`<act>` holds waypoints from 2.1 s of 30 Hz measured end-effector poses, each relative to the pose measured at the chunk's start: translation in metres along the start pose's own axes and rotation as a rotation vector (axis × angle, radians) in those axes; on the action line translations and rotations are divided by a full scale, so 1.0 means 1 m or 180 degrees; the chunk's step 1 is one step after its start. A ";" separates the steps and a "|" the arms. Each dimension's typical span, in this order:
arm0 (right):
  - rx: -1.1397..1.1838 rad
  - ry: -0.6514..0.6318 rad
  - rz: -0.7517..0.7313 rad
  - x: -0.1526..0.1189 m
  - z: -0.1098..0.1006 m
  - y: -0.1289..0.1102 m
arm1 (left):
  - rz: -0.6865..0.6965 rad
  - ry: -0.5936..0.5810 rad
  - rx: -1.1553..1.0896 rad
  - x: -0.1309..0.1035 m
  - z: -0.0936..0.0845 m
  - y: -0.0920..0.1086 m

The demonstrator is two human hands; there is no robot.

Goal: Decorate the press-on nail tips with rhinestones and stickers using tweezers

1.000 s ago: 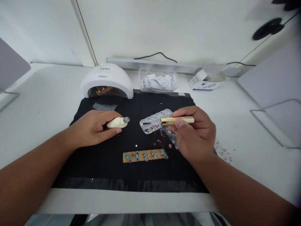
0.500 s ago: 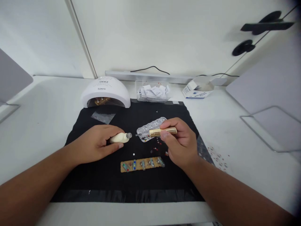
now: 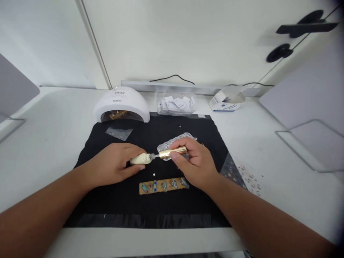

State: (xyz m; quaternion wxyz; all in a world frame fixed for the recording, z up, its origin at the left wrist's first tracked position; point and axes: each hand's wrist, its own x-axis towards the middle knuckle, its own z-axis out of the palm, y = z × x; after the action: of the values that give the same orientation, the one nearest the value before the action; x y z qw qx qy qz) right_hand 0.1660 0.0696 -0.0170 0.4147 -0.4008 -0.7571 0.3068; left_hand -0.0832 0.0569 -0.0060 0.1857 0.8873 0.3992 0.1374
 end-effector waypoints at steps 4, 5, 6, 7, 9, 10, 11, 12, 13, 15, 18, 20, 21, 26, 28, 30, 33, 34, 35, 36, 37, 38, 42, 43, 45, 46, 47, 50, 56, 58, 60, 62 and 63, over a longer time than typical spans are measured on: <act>-0.0369 -0.0486 -0.0186 0.005 0.004 -0.005 | 0.0065 0.0053 0.0078 0.000 0.002 0.002; -0.0362 -0.0482 -0.0165 0.005 0.004 -0.005 | 0.0070 0.0112 0.0052 0.000 0.003 0.002; -0.0322 -0.0437 -0.0122 0.005 0.004 -0.006 | 0.0068 0.0176 0.0015 0.000 0.003 0.002; -0.0247 -0.0365 -0.0071 0.005 0.005 -0.007 | 0.0067 0.0232 -0.0023 0.000 0.003 0.003; -0.0003 -0.0197 0.0046 0.005 0.005 -0.010 | 0.0063 0.0308 -0.0064 0.000 0.003 0.005; 0.0154 -0.0120 0.0117 0.005 0.006 -0.011 | 0.0060 0.0333 -0.0072 0.000 0.003 0.006; 0.0316 -0.0060 0.0209 0.005 0.007 -0.013 | 0.0050 0.0352 -0.0076 0.001 0.004 0.006; 0.0474 -0.0025 0.0316 0.006 0.008 -0.014 | 0.0037 0.0374 -0.0086 0.001 0.004 0.007; 0.0632 0.0005 0.0428 0.006 0.009 -0.015 | 0.0022 0.0397 -0.0101 0.002 0.005 0.008; 0.0931 0.0037 0.0618 0.007 0.010 -0.015 | -0.0002 0.0441 -0.0145 0.005 0.006 0.009; 0.1189 0.0068 0.0685 0.009 0.010 -0.014 | 0.0021 0.0504 -0.0259 0.010 0.007 0.010; 0.1221 0.0052 0.0625 0.008 0.010 -0.012 | 0.0027 0.0555 -0.0334 0.012 0.008 0.009; 0.1232 0.0042 0.0603 0.008 0.009 -0.012 | 0.0010 0.0581 -0.0358 0.012 0.008 0.009; 0.1007 -0.0067 0.0652 0.009 0.007 -0.014 | -0.0125 0.0492 -0.0335 0.011 0.009 0.002; 0.0884 -0.0114 0.0677 0.011 0.007 -0.016 | -0.0133 0.0415 -0.0304 0.011 0.009 -0.001; 0.0800 -0.0159 0.0682 0.012 0.007 -0.018 | -0.0151 0.0364 -0.0268 0.012 0.010 -0.003; 0.0505 -0.0187 0.0495 0.013 0.006 -0.019 | -0.0212 0.0299 -0.0230 0.014 0.011 -0.002; 0.0356 -0.0179 0.0386 0.013 0.006 -0.020 | -0.0243 0.0285 -0.0221 0.014 0.011 -0.001; 0.0210 -0.0171 0.0279 0.013 0.006 -0.020 | -0.0276 0.0275 -0.0212 0.015 0.011 0.000; 0.0085 -0.0160 0.0186 0.013 0.006 -0.020 | -0.0314 0.0268 -0.0200 0.015 0.011 0.001; -0.0018 -0.0146 0.0104 0.013 0.006 -0.020 | -0.0351 0.0262 -0.0186 0.016 0.011 0.002; -0.0105 -0.0140 0.0032 0.012 0.007 -0.019 | -0.0386 0.0251 -0.0173 0.016 0.011 0.003; -0.0533 -0.0166 -0.0252 0.012 0.010 -0.014 | -0.0508 0.0132 -0.0157 0.018 0.013 0.001; -0.0638 -0.0168 -0.0311 0.012 0.011 -0.013 | -0.0533 0.0091 -0.0163 0.018 0.013 0.000; -0.0740 -0.0145 -0.0383 0.012 0.012 -0.011 | -0.0587 0.0026 -0.0180 0.018 0.014 -0.002; -0.0746 -0.0117 -0.0403 0.011 0.011 -0.010 | -0.0615 0.0006 -0.0189 0.018 0.015 -0.003; -0.0737 -0.0075 -0.0409 0.011 0.010 -0.010 | -0.0644 -0.0009 -0.0199 0.018 0.015 -0.003; -0.0605 0.0171 -0.0400 0.009 0.004 -0.010 | -0.0730 -0.0048 -0.0239 0.018 0.014 -0.002; 0.0332 0.0910 -0.0904 -0.002 -0.004 -0.009 | -0.0822 -0.0444 -0.0682 0.012 0.000 -0.002; 0.0483 0.0999 -0.1172 -0.007 -0.006 -0.010 | -0.0845 -0.0572 -0.0857 0.009 -0.009 -0.003; 0.0528 0.0964 -0.1358 -0.012 -0.010 -0.012 | -0.0925 -0.0623 -0.0916 0.005 -0.018 -0.004; 0.0539 0.0898 -0.1500 -0.015 -0.016 -0.014 | -0.1082 -0.0664 -0.0851 -0.002 -0.027 0.000; 0.0549 0.0880 -0.1589 -0.017 -0.018 -0.015 | -0.1182 -0.0682 -0.0782 -0.006 -0.030 0.004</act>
State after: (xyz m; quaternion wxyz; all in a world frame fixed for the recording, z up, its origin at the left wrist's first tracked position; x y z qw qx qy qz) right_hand 0.1824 0.0504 -0.0029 0.6091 -0.2035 -0.7397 0.2011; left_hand -0.0965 0.0564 0.0216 0.3556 0.7790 0.5137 0.0536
